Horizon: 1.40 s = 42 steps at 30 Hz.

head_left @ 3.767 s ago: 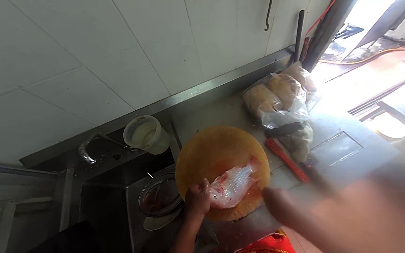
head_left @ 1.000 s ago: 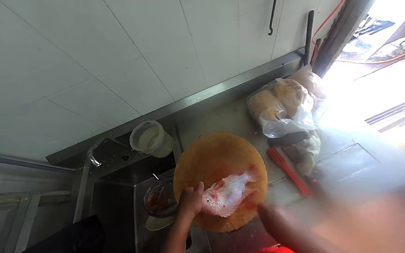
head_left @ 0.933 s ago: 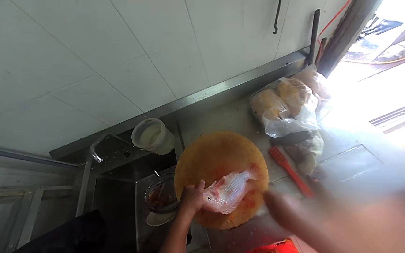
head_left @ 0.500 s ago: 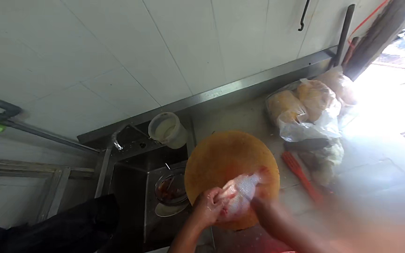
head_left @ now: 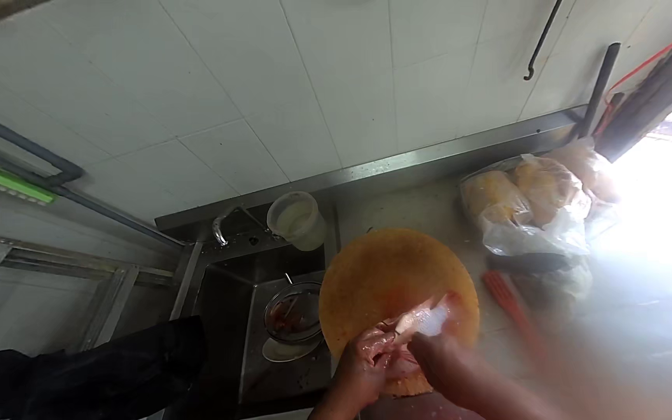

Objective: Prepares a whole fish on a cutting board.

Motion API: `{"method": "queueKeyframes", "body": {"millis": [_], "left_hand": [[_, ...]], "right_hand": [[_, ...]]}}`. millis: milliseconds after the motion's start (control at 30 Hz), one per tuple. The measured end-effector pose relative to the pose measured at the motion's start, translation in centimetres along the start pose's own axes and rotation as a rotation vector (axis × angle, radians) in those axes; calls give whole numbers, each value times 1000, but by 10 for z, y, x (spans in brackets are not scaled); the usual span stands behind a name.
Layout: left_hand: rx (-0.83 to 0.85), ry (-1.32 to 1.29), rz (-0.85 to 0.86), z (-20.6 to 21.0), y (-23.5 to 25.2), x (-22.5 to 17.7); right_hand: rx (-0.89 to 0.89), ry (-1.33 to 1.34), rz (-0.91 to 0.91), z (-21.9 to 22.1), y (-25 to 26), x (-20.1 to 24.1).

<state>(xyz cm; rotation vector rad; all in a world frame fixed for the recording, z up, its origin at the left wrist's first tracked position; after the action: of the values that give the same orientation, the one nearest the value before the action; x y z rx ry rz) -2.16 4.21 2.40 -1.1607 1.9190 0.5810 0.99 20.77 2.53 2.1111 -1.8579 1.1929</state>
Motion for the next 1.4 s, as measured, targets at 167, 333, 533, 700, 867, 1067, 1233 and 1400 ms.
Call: {"method": "queueKeyframes", "body": {"millis": [167,333,533,700,867,1067,1233,1400], "left_hand": [[50,42,-67,-1,0,5],[77,53,-155,-9,2,26],[110,-193,-286,-9,-2,53],[64,-335,-351,-3,-8,50],[-1,-125,-291,1,-7,41],[-11,-5,-227,9,-3,20],[6,99,-243,11,2,9],[24,196,-312,10,3,5]], "right_hand": [[-1,10,112,-10,14,-24],[-37,236,33,0,14,-1],[33,-26,244,32,-12,25],[-48,-25,278,34,-13,17],[-158,-19,197,31,-14,27],[-112,-5,146,27,-7,44],[-104,12,199,17,0,32],[-195,26,249,24,-3,21]]}}
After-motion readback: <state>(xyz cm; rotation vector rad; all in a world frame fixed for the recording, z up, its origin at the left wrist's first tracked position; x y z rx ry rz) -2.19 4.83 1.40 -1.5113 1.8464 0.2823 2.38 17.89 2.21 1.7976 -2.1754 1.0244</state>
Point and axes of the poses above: each hand's wrist, its own y-axis towards the middle knuckle, its own z-axis out of the palm, x = y × z, the point moved 8 cm from there along y, towards the middle knuckle, and after that the axes turned 3 degrees about -x, right-handed, at the moved point
